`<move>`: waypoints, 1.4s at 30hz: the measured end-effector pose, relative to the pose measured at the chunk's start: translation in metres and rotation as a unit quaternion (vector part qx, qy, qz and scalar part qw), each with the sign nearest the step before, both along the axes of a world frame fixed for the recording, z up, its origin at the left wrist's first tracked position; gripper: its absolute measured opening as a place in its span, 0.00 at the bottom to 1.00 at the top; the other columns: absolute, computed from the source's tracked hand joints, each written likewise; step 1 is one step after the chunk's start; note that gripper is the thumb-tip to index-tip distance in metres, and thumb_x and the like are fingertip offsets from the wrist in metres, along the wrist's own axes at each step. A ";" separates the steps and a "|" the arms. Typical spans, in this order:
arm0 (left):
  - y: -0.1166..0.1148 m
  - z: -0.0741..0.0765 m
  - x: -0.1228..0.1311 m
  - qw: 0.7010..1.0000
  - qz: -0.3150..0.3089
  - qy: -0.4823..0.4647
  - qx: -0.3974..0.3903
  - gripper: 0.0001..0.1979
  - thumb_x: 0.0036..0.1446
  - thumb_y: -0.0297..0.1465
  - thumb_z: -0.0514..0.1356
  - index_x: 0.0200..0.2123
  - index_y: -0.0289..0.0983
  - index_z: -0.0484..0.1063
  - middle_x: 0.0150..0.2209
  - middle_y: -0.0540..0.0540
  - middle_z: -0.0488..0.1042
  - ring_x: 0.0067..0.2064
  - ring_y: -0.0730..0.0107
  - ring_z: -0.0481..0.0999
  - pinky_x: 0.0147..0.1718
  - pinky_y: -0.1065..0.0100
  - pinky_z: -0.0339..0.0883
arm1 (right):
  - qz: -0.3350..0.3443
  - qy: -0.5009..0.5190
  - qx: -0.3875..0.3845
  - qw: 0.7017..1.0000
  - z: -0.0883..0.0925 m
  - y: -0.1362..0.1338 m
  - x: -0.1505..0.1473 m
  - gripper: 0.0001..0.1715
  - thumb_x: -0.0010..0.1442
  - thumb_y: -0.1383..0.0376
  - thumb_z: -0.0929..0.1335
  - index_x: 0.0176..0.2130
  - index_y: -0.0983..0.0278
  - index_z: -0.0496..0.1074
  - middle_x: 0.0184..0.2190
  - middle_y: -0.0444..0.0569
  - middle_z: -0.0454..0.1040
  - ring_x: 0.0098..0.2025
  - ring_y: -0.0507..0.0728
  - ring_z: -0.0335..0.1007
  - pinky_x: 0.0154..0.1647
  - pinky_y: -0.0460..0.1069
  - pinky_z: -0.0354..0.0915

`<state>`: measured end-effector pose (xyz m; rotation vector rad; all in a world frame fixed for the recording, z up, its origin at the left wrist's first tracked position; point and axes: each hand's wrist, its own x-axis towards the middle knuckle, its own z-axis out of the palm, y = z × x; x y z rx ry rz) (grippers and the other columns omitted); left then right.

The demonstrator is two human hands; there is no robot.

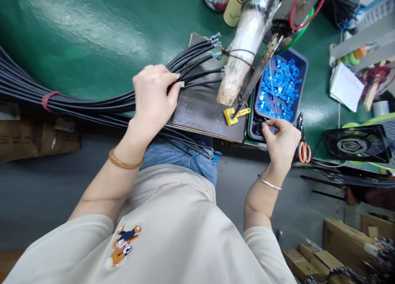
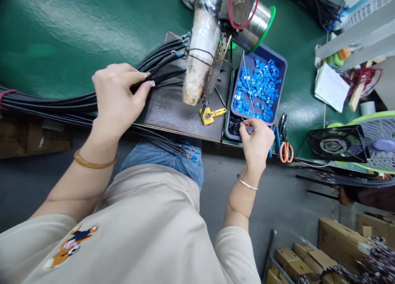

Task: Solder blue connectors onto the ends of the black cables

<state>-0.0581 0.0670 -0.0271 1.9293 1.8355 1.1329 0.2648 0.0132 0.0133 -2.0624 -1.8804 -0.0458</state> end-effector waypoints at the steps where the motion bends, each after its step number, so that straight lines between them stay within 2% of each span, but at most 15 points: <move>1: 0.001 0.001 -0.002 1.000 0.010 -0.011 0.000 0.06 0.57 0.36 0.63 0.33 0.41 0.77 0.34 0.46 0.77 0.39 0.63 0.74 0.43 0.58 0.63 | -0.008 0.005 0.003 1.000 0.000 -0.001 0.002 0.07 0.56 0.63 0.68 0.31 0.63 0.76 0.29 0.46 0.76 0.27 0.51 0.61 0.35 0.49 0.57; 3: 0.003 0.003 -0.005 0.998 0.025 -0.060 0.003 0.08 0.60 0.37 0.61 0.32 0.40 0.77 0.32 0.48 0.76 0.36 0.67 0.74 0.38 0.59 0.64 | -0.022 0.023 0.009 0.999 0.001 -0.003 0.005 0.07 0.55 0.63 0.68 0.30 0.63 0.76 0.27 0.45 0.75 0.25 0.49 0.59 0.33 0.48 0.56; 6: 0.008 0.005 -0.006 0.977 0.008 -0.212 0.035 0.15 0.62 0.44 0.60 0.32 0.38 0.73 0.30 0.55 0.75 0.32 0.80 0.73 0.34 0.66 0.67 | -0.041 0.065 0.006 0.997 0.002 -0.007 0.010 0.08 0.54 0.62 0.68 0.30 0.63 0.76 0.24 0.42 0.71 0.23 0.48 0.54 0.29 0.47 0.53; 9: 0.006 0.010 -0.004 0.938 -0.043 -0.338 0.057 0.19 0.57 0.46 0.64 0.34 0.36 0.69 0.26 0.63 0.71 0.28 0.92 0.70 0.32 0.74 0.69 | -0.052 0.133 -0.001 0.990 0.005 -0.010 0.014 0.10 0.54 0.61 0.68 0.31 0.64 0.76 0.23 0.40 0.69 0.21 0.47 0.50 0.26 0.46 0.50; 12: -0.008 0.021 -0.001 0.910 -0.136 -0.390 0.046 0.12 0.53 0.39 0.69 0.34 0.38 0.74 0.24 0.64 0.73 0.23 0.90 0.67 0.22 0.75 0.64 | -0.057 0.158 -0.010 0.986 0.005 -0.011 0.017 0.11 0.54 0.60 0.68 0.32 0.65 0.75 0.23 0.41 0.69 0.21 0.46 0.48 0.24 0.46 0.48; 14: -0.021 0.030 0.001 0.896 -0.227 -0.381 0.007 0.07 0.50 0.33 0.71 0.33 0.41 0.79 0.27 0.60 0.78 0.23 0.85 0.68 0.20 0.72 0.63 | -0.059 0.136 -0.017 0.989 0.005 -0.010 0.018 0.11 0.54 0.59 0.68 0.32 0.64 0.76 0.23 0.41 0.69 0.21 0.46 0.49 0.25 0.46 0.49; 16: -0.031 0.036 0.005 0.877 -0.358 -0.310 -0.081 0.07 0.49 0.31 0.71 0.34 0.41 0.82 0.31 0.53 0.82 0.27 0.78 0.74 0.24 0.70 0.67 | -0.055 0.117 -0.020 0.991 0.005 -0.009 0.018 0.12 0.55 0.58 0.68 0.33 0.64 0.77 0.24 0.42 0.70 0.22 0.47 0.50 0.26 0.46 0.51; 18: -0.037 0.039 0.012 0.838 -0.473 -0.222 -0.160 0.06 0.52 0.32 0.68 0.35 0.40 0.83 0.30 0.49 0.82 0.25 0.77 0.73 0.23 0.71 0.64 | -0.053 0.113 -0.013 0.992 0.006 -0.010 0.019 0.13 0.56 0.57 0.68 0.34 0.64 0.77 0.25 0.42 0.71 0.22 0.47 0.50 0.27 0.46 0.52; 21: -0.041 0.037 0.025 0.805 -0.542 -0.125 -0.207 0.06 0.55 0.32 0.65 0.35 0.40 0.83 0.29 0.50 0.81 0.23 0.79 0.70 0.23 0.74 0.61 | -0.065 0.105 0.020 0.992 0.010 -0.013 0.023 0.13 0.57 0.57 0.68 0.34 0.64 0.77 0.27 0.42 0.72 0.22 0.47 0.50 0.27 0.47 0.52; 24: -0.043 0.031 0.039 0.813 -0.541 -0.070 -0.204 0.07 0.57 0.30 0.62 0.34 0.40 0.82 0.30 0.50 0.81 0.27 0.78 0.74 0.29 0.77 0.61 | -0.082 0.072 0.024 0.994 0.020 -0.017 0.033 0.12 0.57 0.58 0.69 0.32 0.64 0.77 0.23 0.41 0.70 0.22 0.47 0.51 0.28 0.47 0.52; 28: -0.046 0.028 0.048 0.820 -0.537 -0.042 -0.192 0.08 0.58 0.29 0.60 0.34 0.39 0.81 0.31 0.50 0.81 0.31 0.75 0.77 0.34 0.76 0.62 | -0.056 0.005 -0.051 0.997 0.035 -0.016 0.044 0.08 0.55 0.61 0.71 0.30 0.63 0.77 0.22 0.41 0.71 0.22 0.48 0.55 0.31 0.48 0.54; 33: -0.047 0.028 0.045 0.851 -0.492 -0.057 -0.175 0.08 0.54 0.35 0.65 0.35 0.37 0.79 0.25 0.52 0.76 0.24 0.78 0.67 0.26 0.74 0.58 | 0.020 -0.027 -0.133 0.991 0.041 -0.004 0.054 0.02 0.54 0.64 0.73 0.30 0.60 0.79 0.28 0.43 0.78 0.24 0.50 0.61 0.32 0.48 0.55; 36: -0.048 0.029 0.040 0.863 -0.475 -0.047 -0.167 0.08 0.54 0.35 0.65 0.33 0.37 0.79 0.27 0.50 0.77 0.25 0.77 0.68 0.26 0.74 0.59 | 0.059 -0.027 -0.155 0.986 0.037 0.004 0.059 0.02 0.53 0.65 0.73 0.31 0.60 0.79 0.31 0.43 0.80 0.25 0.51 0.65 0.32 0.48 0.56; 39: -0.051 0.030 0.039 0.877 -0.453 -0.077 -0.142 0.07 0.57 0.33 0.64 0.33 0.37 0.81 0.31 0.48 0.81 0.30 0.75 0.75 0.31 0.73 0.63 | 0.072 -0.033 -0.182 0.980 0.037 0.011 0.059 0.01 0.52 0.67 0.73 0.30 0.61 0.78 0.30 0.44 0.80 0.26 0.51 0.67 0.32 0.47 0.56; 42: -0.053 0.033 0.041 0.886 -0.422 -0.148 -0.119 0.07 0.57 0.31 0.63 0.33 0.36 0.80 0.32 0.46 0.82 0.30 0.74 0.77 0.31 0.73 0.66 | 0.054 -0.061 -0.214 0.973 0.040 0.016 0.054 0.04 0.49 0.69 0.75 0.28 0.61 0.78 0.26 0.45 0.79 0.23 0.50 0.64 0.31 0.48 0.54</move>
